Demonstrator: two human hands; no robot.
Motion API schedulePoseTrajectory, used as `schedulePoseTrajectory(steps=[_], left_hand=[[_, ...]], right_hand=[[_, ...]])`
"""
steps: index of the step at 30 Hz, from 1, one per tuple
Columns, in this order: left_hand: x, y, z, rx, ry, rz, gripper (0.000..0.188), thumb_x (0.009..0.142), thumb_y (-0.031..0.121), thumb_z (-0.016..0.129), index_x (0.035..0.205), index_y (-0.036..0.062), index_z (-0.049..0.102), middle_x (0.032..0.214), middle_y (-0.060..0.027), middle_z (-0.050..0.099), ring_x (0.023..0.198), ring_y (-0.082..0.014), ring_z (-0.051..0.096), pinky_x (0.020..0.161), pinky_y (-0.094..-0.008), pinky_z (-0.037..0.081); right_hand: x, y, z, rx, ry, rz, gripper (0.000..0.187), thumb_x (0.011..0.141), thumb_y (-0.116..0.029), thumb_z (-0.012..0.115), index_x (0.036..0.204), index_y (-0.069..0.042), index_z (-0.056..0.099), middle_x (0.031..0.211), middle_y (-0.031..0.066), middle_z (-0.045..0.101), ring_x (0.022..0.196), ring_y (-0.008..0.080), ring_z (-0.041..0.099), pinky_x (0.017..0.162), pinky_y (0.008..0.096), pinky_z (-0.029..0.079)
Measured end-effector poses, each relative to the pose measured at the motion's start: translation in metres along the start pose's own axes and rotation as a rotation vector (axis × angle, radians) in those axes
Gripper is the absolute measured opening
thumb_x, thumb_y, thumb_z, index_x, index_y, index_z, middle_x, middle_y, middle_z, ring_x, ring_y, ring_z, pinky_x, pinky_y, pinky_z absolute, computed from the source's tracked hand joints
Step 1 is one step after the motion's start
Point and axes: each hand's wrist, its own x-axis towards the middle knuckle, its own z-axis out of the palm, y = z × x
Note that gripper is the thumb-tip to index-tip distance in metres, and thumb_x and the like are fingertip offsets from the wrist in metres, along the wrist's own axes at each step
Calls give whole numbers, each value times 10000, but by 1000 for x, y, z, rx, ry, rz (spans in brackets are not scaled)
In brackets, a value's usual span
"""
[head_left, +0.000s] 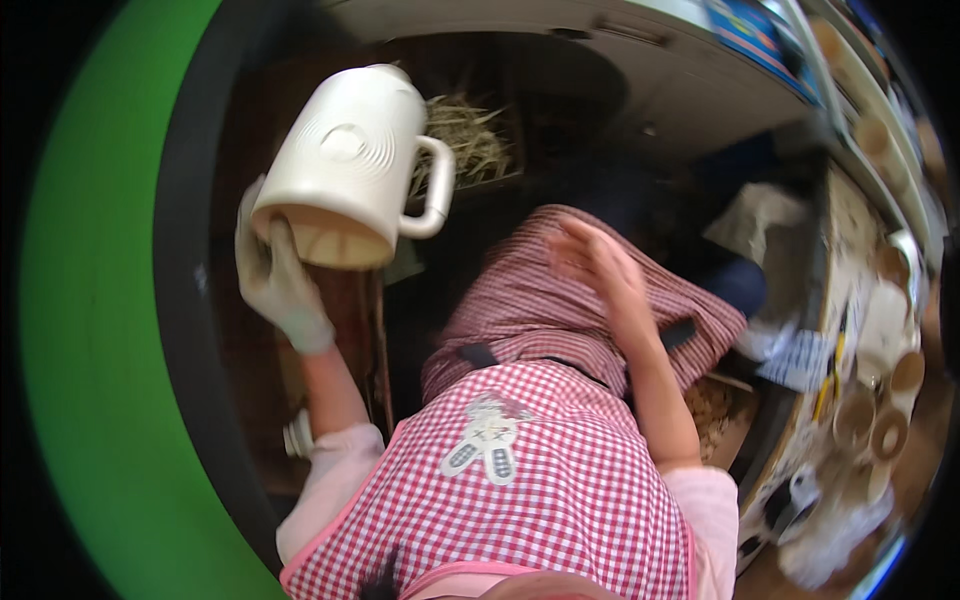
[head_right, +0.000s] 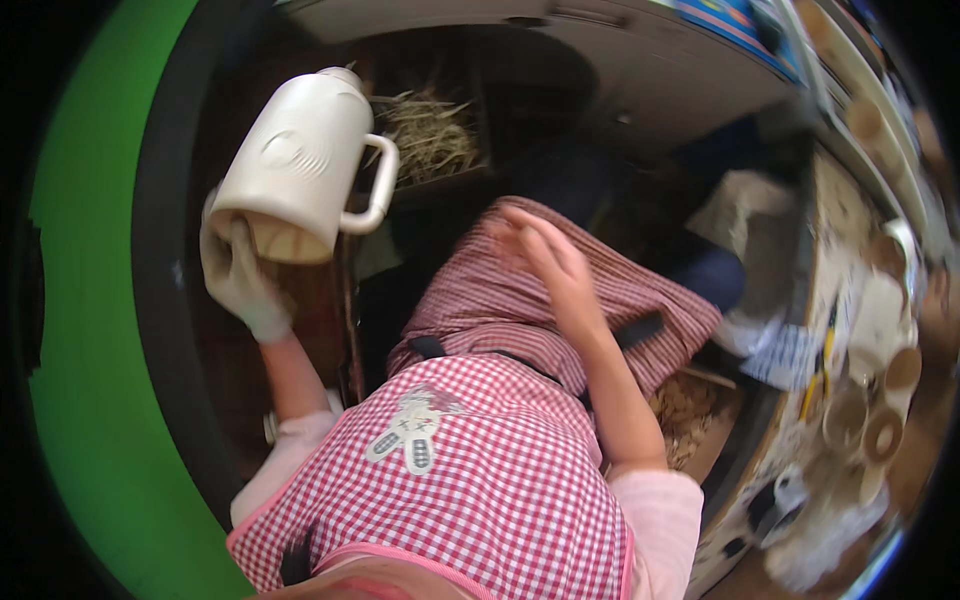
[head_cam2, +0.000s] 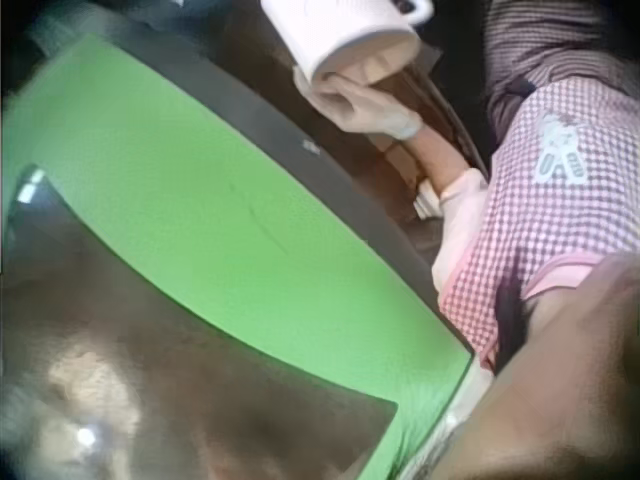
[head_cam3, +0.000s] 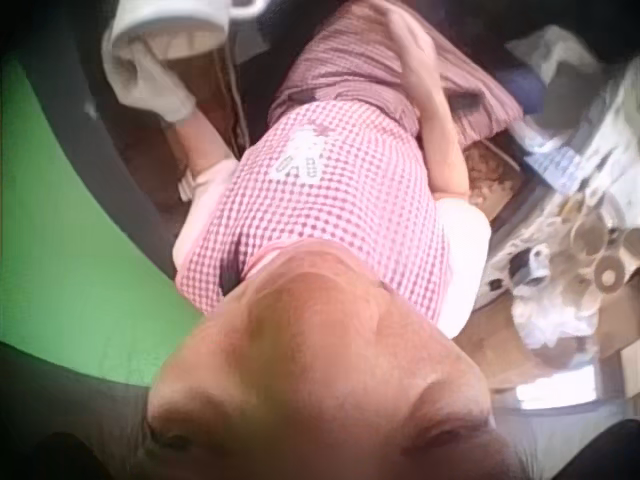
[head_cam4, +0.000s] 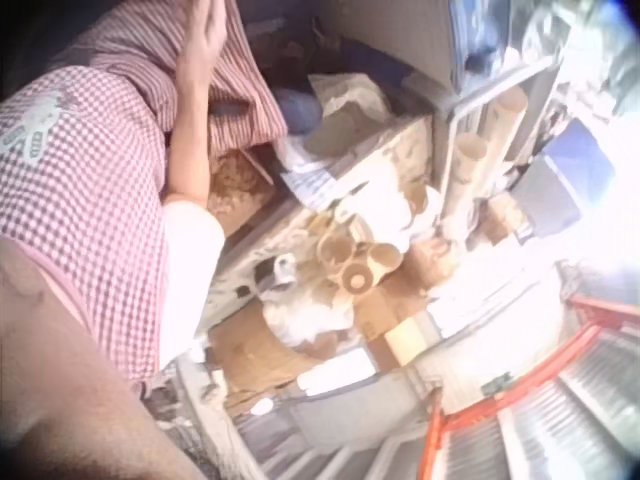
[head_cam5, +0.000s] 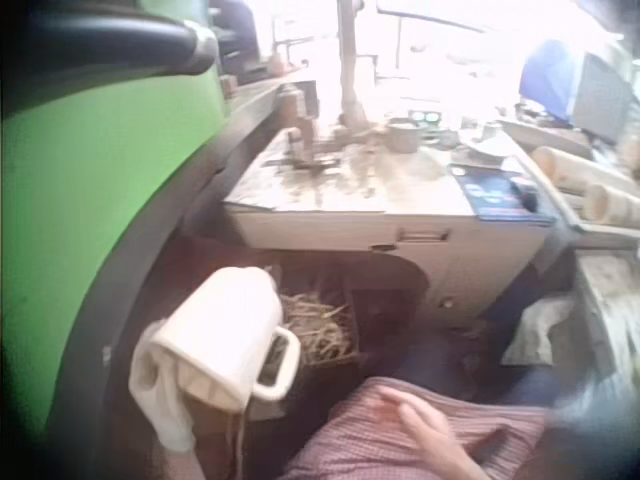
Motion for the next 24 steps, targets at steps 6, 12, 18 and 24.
schedulePoseTrajectory(steps=[6, 12, 18, 24], left_hand=[[-73, 55, 116, -268, -996, -446, 375, 1028, 100, 598, 1359, -74, 622, 1363, -161, 665, 1241, -249, 643, 1120, -394, 473], [-53, 85, 195, -664, -1354, -525, 667, 1076, 368, 496, 1592, -20, 328, 1566, -178, 488, 1424, -270, 503, 1211, -386, 364], [-70, 122, 239, -470, -1432, -534, 404, 1011, 274, 663, 1337, 37, 633, 1188, -70, 703, 1099, -152, 651, 1006, -304, 502], [-76, 114, 272, -398, -1507, -507, 360, 1049, 350, 618, 1129, 20, 736, 1001, -35, 729, 900, -87, 638, 838, -238, 516]], right_hand=[[-20, -25, -70, 928, -74, -259, 701, 1082, -608, 389, 1548, -87, 443, 1487, 124, 561, 1350, 199, 555, 1148, 376, 444], [-53, -19, -56, -32, 271, -481, 494, 1052, -261, 622, 1472, -26, 508, 1402, 108, 601, 1303, 200, 564, 1117, 323, 433], [-104, -1, -59, 119, 597, -361, 348, 1088, -244, 569, 1338, -8, 621, 1249, 63, 675, 1185, 158, 619, 1049, 300, 482], [-155, 22, -79, 227, 97, -46, 327, 929, -100, 776, 1229, 9, 709, 1093, 92, 760, 1006, 160, 729, 936, 306, 575]])
